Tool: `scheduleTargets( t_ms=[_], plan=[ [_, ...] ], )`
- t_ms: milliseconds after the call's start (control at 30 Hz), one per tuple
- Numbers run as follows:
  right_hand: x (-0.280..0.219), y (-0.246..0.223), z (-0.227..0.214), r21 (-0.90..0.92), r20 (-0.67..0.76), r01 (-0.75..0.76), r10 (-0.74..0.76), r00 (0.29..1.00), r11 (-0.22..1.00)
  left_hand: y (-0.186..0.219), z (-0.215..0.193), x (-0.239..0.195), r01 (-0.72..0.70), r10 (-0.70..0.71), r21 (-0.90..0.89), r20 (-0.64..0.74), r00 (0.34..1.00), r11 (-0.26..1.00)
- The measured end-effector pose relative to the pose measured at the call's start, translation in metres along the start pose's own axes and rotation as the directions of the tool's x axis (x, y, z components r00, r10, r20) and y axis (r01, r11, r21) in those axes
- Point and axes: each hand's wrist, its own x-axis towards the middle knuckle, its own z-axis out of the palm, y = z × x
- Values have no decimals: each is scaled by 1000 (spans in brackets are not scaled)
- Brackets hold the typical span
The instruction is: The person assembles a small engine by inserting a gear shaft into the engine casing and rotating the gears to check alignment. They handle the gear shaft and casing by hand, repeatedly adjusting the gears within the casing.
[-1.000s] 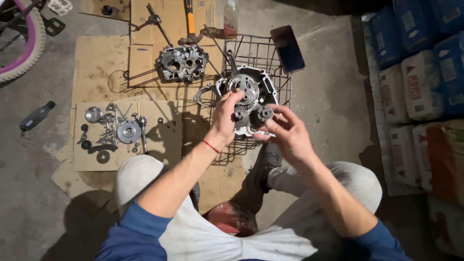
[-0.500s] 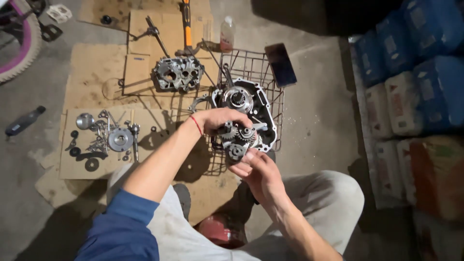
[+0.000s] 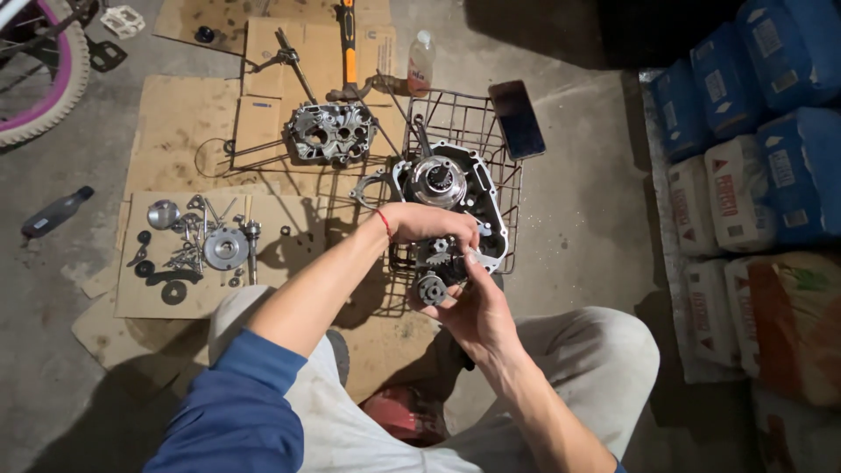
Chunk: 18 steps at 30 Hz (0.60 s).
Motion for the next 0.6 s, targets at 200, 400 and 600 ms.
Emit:
scheduleTargets(
  t_ms=[200, 400, 600],
  plan=[
    [5, 3, -6, 55, -49, 10, -7, 999, 998, 13, 4, 1, 22, -23, -47, -9, 1000, 999],
    [13, 5, -15, 83, -55, -41, 46, 997, 996, 6, 2, 7, 133, -142, -179, -42, 989, 975],
    [22, 16, -43, 121, -9, -62, 63, 998, 991, 21, 9, -4, 268, -284, -248, -29, 958, 931]
  ],
)
